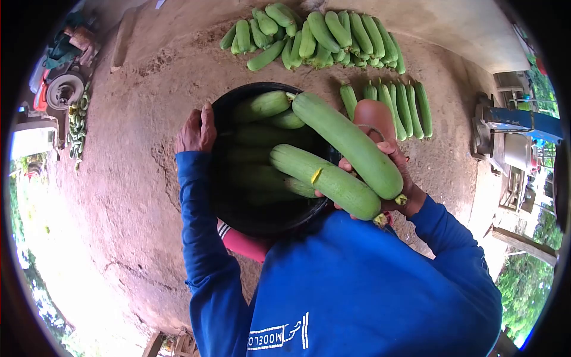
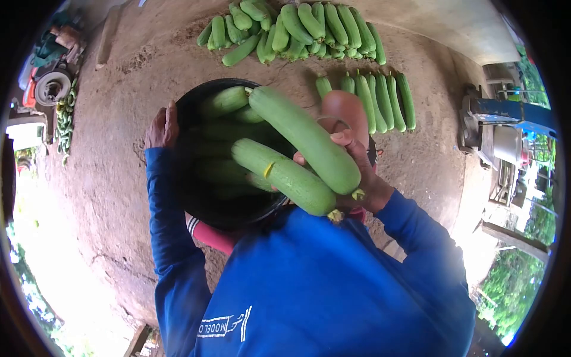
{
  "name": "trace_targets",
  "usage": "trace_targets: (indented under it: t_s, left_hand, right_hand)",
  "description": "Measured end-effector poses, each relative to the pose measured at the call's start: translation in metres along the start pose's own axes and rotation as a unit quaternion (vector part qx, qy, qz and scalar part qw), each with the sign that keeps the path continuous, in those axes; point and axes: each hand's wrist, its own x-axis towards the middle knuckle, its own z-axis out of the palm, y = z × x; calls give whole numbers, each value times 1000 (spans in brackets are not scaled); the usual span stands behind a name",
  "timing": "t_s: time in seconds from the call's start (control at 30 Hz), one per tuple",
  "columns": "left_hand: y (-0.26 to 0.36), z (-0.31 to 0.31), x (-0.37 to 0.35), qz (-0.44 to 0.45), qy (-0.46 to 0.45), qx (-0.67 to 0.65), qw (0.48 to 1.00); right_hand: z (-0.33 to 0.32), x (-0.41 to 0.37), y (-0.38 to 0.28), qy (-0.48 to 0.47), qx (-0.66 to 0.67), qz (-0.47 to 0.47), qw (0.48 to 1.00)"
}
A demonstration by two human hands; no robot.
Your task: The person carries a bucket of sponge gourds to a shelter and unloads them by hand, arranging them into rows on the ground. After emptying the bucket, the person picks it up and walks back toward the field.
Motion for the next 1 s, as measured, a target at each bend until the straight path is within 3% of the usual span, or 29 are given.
trace_targets:
  t_s: [0.17, 0.2, 0.27, 0.3, 0.5, 0.57, 0.63, 0.8, 0.9, 0.93, 1.0]
  left_hand:
    - [-7, 8, 2, 10, 26, -18, 999]
    - [-2, 6, -1, 27, 20, -23, 999]
    - [8, -2, -8, 12, 10, -50, 999]
    - [6, 0, -6, 27, 4, -51, 998]
    - [-3, 3, 5, 6, -18, 11, 1000]
    - [-11, 8, 8, 30, -21, -24, 999]
    - [-6, 8, 3, 40, -9, -42, 998]
    - [-6, 7, 1, 53, -3, -59, 997]
    - [-8, 10, 2, 36, 0, -2, 999]
    - [-14, 14, 5, 57, 3, -45, 997]
    - [-26, 18, 9, 78, 4, -86, 993]
  right_hand:
    - [-20, 6, 2, 60, -89, -73, 992]
    - [-4, 1, 2, 26, -39, 11, 999]
    - [6, -2, 7, -1, 8, 59, 998]
    - [-2, 0, 11, 7, 6, 25, 1000]
    - [-19, -3, 7, -46, 49, 50, 997]
    - [-16, -5, 7, -40, -49, -15, 998]
    - [-11, -7, 7, -22, -63, -35, 997]
    - [-23, -9, 5, -63, -9, 55, 996]
    - [-28, -10, 0, -105, -33, 68, 992]
    - [-32, -9, 1, -105, -31, 66, 992]
    - [-39, -4, 4, -99, -58, -37, 993]
